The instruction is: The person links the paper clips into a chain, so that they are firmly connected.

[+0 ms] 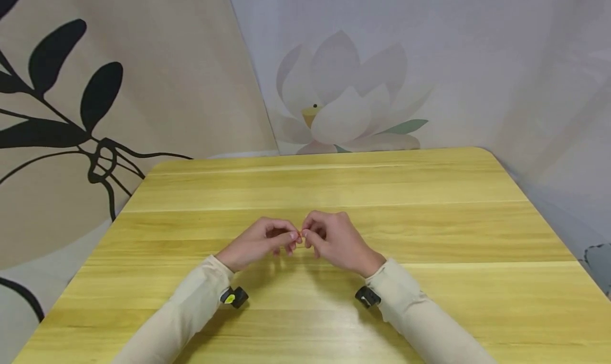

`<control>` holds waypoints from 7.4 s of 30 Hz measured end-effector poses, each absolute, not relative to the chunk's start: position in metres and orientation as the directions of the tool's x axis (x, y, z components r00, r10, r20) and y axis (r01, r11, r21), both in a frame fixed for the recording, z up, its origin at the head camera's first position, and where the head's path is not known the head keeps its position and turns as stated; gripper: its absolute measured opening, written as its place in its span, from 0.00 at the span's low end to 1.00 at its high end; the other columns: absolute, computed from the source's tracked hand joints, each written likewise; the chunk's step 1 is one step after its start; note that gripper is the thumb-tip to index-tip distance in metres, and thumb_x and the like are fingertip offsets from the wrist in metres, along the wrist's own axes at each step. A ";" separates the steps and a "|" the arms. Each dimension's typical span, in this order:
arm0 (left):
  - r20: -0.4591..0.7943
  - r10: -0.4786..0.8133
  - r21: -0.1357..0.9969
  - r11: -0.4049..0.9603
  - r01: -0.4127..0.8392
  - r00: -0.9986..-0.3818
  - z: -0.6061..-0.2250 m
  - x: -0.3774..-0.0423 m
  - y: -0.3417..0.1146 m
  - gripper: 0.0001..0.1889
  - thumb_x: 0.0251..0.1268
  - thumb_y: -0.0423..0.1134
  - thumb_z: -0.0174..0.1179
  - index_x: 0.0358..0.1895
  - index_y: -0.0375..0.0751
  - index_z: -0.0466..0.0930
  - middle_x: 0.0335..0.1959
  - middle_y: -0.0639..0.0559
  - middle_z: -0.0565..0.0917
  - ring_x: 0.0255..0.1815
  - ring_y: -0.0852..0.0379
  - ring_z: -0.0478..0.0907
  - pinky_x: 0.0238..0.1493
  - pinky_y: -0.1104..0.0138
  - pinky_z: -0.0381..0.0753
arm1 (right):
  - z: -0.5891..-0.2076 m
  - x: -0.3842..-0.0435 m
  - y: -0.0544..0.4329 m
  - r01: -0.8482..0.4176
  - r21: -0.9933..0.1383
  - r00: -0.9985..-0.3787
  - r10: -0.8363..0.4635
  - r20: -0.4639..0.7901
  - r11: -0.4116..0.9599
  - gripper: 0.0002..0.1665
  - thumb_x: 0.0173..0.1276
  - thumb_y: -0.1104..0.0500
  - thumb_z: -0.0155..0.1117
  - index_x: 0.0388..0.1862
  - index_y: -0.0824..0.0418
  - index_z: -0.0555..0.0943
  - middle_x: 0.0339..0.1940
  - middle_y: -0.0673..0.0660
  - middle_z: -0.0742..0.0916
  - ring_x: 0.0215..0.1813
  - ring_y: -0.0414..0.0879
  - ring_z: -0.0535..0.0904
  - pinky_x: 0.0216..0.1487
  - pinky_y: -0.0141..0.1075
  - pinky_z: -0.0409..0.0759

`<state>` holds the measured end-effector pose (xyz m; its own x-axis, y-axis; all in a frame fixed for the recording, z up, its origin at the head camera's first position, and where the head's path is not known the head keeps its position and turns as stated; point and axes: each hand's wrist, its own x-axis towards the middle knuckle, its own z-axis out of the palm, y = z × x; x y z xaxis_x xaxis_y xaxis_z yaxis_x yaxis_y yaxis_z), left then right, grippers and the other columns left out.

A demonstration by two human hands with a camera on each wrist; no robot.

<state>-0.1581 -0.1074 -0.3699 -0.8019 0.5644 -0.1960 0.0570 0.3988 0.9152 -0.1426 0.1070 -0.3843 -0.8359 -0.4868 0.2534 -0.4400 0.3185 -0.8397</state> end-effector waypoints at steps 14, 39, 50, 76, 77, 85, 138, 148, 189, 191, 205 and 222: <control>-0.179 0.507 0.883 0.460 0.089 -0.843 -0.370 -0.158 -0.112 0.12 0.74 0.40 0.56 0.44 0.36 0.85 0.37 0.37 0.85 0.35 0.51 0.82 0.33 0.61 0.79 | -0.381 -0.145 0.118 -0.434 -0.816 -0.842 -0.496 0.214 0.383 0.06 0.74 0.66 0.59 0.36 0.59 0.81 0.23 0.59 0.86 0.21 0.47 0.81 0.16 0.32 0.77; -0.197 0.478 0.885 0.463 0.055 -0.856 -0.372 -0.158 -0.118 0.11 0.74 0.39 0.57 0.44 0.35 0.85 0.34 0.45 0.85 0.33 0.57 0.81 0.34 0.63 0.77 | -0.404 -0.151 0.145 -0.526 -0.454 -0.814 -0.581 0.024 0.719 0.08 0.58 0.67 0.72 0.33 0.58 0.82 0.20 0.43 0.80 0.24 0.32 0.70 0.28 0.27 0.72; -0.199 0.485 0.884 0.464 0.058 -0.851 -0.373 -0.158 -0.119 0.12 0.75 0.40 0.57 0.43 0.35 0.85 0.37 0.36 0.84 0.35 0.49 0.82 0.31 0.64 0.77 | -0.407 -0.152 0.141 -0.521 -0.445 -0.823 -0.567 0.034 0.729 0.08 0.54 0.72 0.67 0.30 0.60 0.83 0.20 0.45 0.79 0.25 0.34 0.71 0.29 0.26 0.72; -0.202 0.501 0.875 0.479 0.075 -0.842 -0.377 -0.158 -0.117 0.12 0.75 0.39 0.56 0.45 0.36 0.85 0.38 0.35 0.85 0.33 0.58 0.81 0.33 0.61 0.78 | -0.404 -0.173 0.142 -0.416 -0.528 -0.796 -0.578 -0.183 0.740 0.10 0.54 0.72 0.67 0.28 0.58 0.82 0.22 0.48 0.80 0.25 0.38 0.69 0.32 0.29 0.72; -0.203 0.501 0.876 0.478 0.073 -0.842 -0.377 -0.158 -0.117 0.12 0.75 0.39 0.56 0.45 0.36 0.85 0.38 0.35 0.85 0.32 0.58 0.81 0.33 0.62 0.78 | -0.404 -0.174 0.142 -0.410 -0.527 -0.794 -0.576 -0.196 0.744 0.10 0.54 0.72 0.67 0.29 0.58 0.82 0.23 0.49 0.81 0.26 0.39 0.70 0.32 0.29 0.73; -0.205 0.503 0.878 0.474 0.069 -0.840 -0.380 -0.159 -0.117 0.11 0.75 0.39 0.56 0.44 0.36 0.85 0.37 0.36 0.84 0.33 0.55 0.81 0.32 0.63 0.78 | -0.400 -0.176 0.143 -0.391 -0.499 -0.799 -0.554 -0.234 0.773 0.10 0.55 0.67 0.74 0.27 0.58 0.79 0.26 0.49 0.82 0.30 0.41 0.73 0.34 0.32 0.74; -0.198 0.497 0.880 0.470 0.070 -0.845 -0.378 -0.160 -0.116 0.11 0.75 0.39 0.56 0.44 0.35 0.86 0.38 0.36 0.85 0.32 0.58 0.81 0.32 0.63 0.78 | -0.400 -0.164 0.143 -0.368 -0.668 -0.860 -0.511 -0.022 0.647 0.10 0.65 0.69 0.66 0.25 0.60 0.78 0.26 0.53 0.86 0.17 0.39 0.76 0.22 0.29 0.73; -0.189 0.506 0.885 0.459 0.077 -0.841 -0.378 -0.159 -0.116 0.11 0.75 0.39 0.57 0.44 0.35 0.85 0.38 0.34 0.85 0.35 0.50 0.82 0.31 0.63 0.78 | -0.394 -0.162 0.140 -0.284 -0.857 -0.826 -0.563 -0.010 0.431 0.11 0.61 0.67 0.73 0.22 0.60 0.81 0.29 0.59 0.90 0.18 0.53 0.83 0.25 0.40 0.82; -0.210 0.513 0.875 0.478 0.074 -0.832 -0.373 -0.159 -0.105 0.13 0.73 0.41 0.57 0.44 0.37 0.88 0.35 0.40 0.86 0.34 0.53 0.82 0.32 0.64 0.75 | -0.388 -0.160 0.130 -0.157 -0.959 -0.880 -0.474 0.026 0.238 0.06 0.70 0.59 0.67 0.41 0.59 0.88 0.40 0.70 0.87 0.28 0.61 0.85 0.25 0.40 0.79; -0.210 0.513 0.876 0.476 0.072 -0.832 -0.373 -0.159 -0.105 0.13 0.73 0.41 0.57 0.44 0.37 0.88 0.34 0.41 0.86 0.33 0.54 0.82 0.32 0.64 0.76 | -0.388 -0.160 0.129 -0.169 -0.956 -0.880 -0.473 0.037 0.239 0.08 0.70 0.59 0.67 0.43 0.61 0.88 0.40 0.70 0.88 0.27 0.59 0.85 0.24 0.39 0.79; -0.210 0.518 0.901 0.432 0.042 -0.829 -0.370 -0.157 -0.104 0.13 0.74 0.39 0.54 0.45 0.34 0.86 0.31 0.48 0.86 0.38 0.39 0.82 0.32 0.64 0.75 | -0.387 -0.154 0.124 -0.261 -0.928 -0.898 -0.419 0.132 0.267 0.08 0.71 0.61 0.65 0.45 0.60 0.88 0.34 0.65 0.90 0.22 0.48 0.84 0.21 0.33 0.76; -0.143 0.578 0.961 0.276 0.028 -0.804 -0.370 -0.158 -0.108 0.17 0.77 0.37 0.51 0.46 0.23 0.82 0.27 0.57 0.82 0.29 0.60 0.78 0.30 0.70 0.73 | -0.386 -0.143 0.114 -0.596 -0.706 -0.795 -0.406 0.451 0.382 0.08 0.68 0.67 0.67 0.42 0.59 0.89 0.33 0.54 0.90 0.18 0.34 0.76 0.21 0.30 0.77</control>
<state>-0.1585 -0.1075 -0.3698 -0.8037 0.5777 -0.1426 0.0280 0.2761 0.9607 -0.1435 0.1136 -0.3864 -0.7947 -0.4063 0.4510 -0.5962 0.3823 -0.7060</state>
